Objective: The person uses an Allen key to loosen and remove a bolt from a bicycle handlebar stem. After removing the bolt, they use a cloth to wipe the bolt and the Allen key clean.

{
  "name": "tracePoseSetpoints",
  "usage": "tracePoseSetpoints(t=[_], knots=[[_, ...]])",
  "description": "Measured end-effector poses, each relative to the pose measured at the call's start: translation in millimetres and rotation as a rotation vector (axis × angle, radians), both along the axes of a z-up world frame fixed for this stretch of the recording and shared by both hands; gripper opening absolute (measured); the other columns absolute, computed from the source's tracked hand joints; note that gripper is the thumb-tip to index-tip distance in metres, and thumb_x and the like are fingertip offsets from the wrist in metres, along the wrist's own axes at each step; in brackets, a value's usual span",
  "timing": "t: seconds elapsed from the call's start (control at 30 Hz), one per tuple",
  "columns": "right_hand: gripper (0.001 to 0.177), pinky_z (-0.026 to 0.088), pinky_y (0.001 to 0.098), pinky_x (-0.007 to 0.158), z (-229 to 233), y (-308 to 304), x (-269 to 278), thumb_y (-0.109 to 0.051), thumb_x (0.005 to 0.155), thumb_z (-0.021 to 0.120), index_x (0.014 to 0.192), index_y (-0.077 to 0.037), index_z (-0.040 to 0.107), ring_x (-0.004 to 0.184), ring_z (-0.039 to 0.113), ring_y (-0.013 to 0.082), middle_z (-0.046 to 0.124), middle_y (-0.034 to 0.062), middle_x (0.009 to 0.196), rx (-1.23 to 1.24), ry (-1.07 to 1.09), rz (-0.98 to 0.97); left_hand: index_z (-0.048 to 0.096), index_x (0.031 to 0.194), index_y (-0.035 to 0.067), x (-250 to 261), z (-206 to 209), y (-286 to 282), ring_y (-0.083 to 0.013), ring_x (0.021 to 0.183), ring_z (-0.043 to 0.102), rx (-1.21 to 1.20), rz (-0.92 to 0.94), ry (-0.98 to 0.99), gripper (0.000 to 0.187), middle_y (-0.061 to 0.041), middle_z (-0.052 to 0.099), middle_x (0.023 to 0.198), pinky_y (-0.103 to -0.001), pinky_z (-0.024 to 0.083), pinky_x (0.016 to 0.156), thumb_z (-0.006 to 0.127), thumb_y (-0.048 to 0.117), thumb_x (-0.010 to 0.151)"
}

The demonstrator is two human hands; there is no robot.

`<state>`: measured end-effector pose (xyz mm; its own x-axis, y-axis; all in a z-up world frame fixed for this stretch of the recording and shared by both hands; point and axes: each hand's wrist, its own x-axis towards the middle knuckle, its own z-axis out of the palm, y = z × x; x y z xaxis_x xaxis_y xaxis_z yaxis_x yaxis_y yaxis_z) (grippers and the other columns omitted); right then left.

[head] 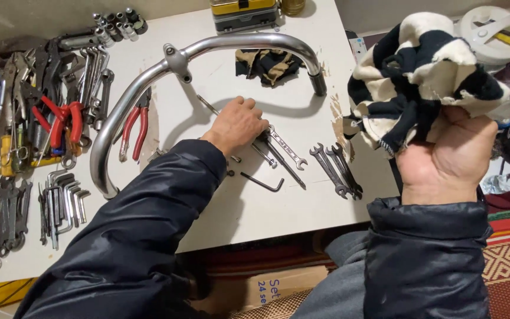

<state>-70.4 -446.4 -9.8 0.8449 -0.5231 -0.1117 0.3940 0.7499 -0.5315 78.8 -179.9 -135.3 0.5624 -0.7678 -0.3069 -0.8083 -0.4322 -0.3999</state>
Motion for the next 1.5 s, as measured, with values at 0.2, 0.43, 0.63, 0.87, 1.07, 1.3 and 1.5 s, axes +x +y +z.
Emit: tracePoseSetpoints(t=[0.2,0.43,0.63,0.87,1.07,1.3,1.5], knots=[[0.041,0.054,0.0651,0.131,3.1,2.4,-3.0,-0.018,0.085,0.076,0.125,-0.006,0.074,0.139,0.066,0.0391,0.073,0.0147,0.131,-0.122,-0.05,0.088,0.065,0.107,0.024,3.4,10.7,7.4,-0.0191,0.086,0.058,-0.018,-0.101,-0.071,0.007,0.002,0.069,0.092,-0.035,0.044,0.083,0.064,0.024,0.1],[0.034,0.06,0.0657,0.123,10.0,1.2,-2.7,-0.013,0.081,0.079,0.113,-0.003,0.077,0.12,0.074,0.0326,0.078,0.0143,0.111,-0.014,-0.003,0.02,0.054,0.082,0.023,-10.5,37.6,4.3,-0.0203,0.071,0.05,-0.242,-0.155,-0.196,0.016,0.005,0.053,0.06,-0.035,0.038,0.072,0.06,0.012,0.092],[0.038,0.061,0.0548,0.124,19.4,4.0,-4.1,-0.003,0.081,0.074,0.119,0.0,0.073,0.122,0.072,0.0303,0.074,0.0166,0.126,0.071,0.013,-0.008,0.061,0.096,0.014,-51.3,64.2,-9.5,-0.0272,0.069,0.063,-0.151,0.383,0.416,0.029,-0.007,0.065,0.077,-0.042,0.051,0.055,0.077,0.036,0.085],[0.04,0.06,0.0659,0.122,7.8,-4.4,-5.5,-0.009,0.08,0.075,0.119,-0.003,0.074,0.118,0.074,0.0289,0.076,0.0149,0.12,0.084,0.032,0.019,0.068,0.112,0.008,-98.9,89.0,-17.1,-0.02,0.088,0.064,-0.418,1.072,1.264,0.039,-0.009,0.072,0.103,-0.032,0.053,0.08,0.075,0.036,0.085],[0.053,0.055,0.0645,0.131,4.4,-3.3,-7.6,-0.021,0.079,0.083,0.13,-0.009,0.071,0.141,0.065,0.0323,0.071,0.0107,0.134,-0.065,-0.069,0.07,0.063,0.118,0.012,-99.9,85.1,-39.5,-0.0227,0.099,0.069,-0.548,1.181,1.232,0.049,-0.008,0.072,0.111,-0.038,0.058,0.094,0.067,0.048,0.085],[0.048,0.043,0.0637,0.145,-2.6,-4.1,-6.2,-0.039,0.095,0.073,0.135,-0.014,0.066,0.154,0.052,0.0344,0.06,0.0086,0.148,-0.377,-0.286,0.169,0.064,0.104,0.005,-85.5,73.2,-74.0,-0.0175,0.071,0.062,-0.794,1.271,1.091,0.045,-0.008,0.07,0.093,-0.027,0.055,0.063,0.071,0.047,0.088],[0.049,0.05,0.0653,0.14,22.1,12.2,-8.1,-0.022,0.081,0.081,0.127,-0.008,0.072,0.146,0.062,0.0321,0.068,0.0093,0.139,-0.128,-0.208,0.201,0.066,0.084,0.004,-74.8,59.3,-87.3,-0.0188,0.057,0.063,-0.91,1.293,1.08,0.041,-0.009,0.071,0.081,-0.029,0.056,0.054,0.078,0.043,0.085]])
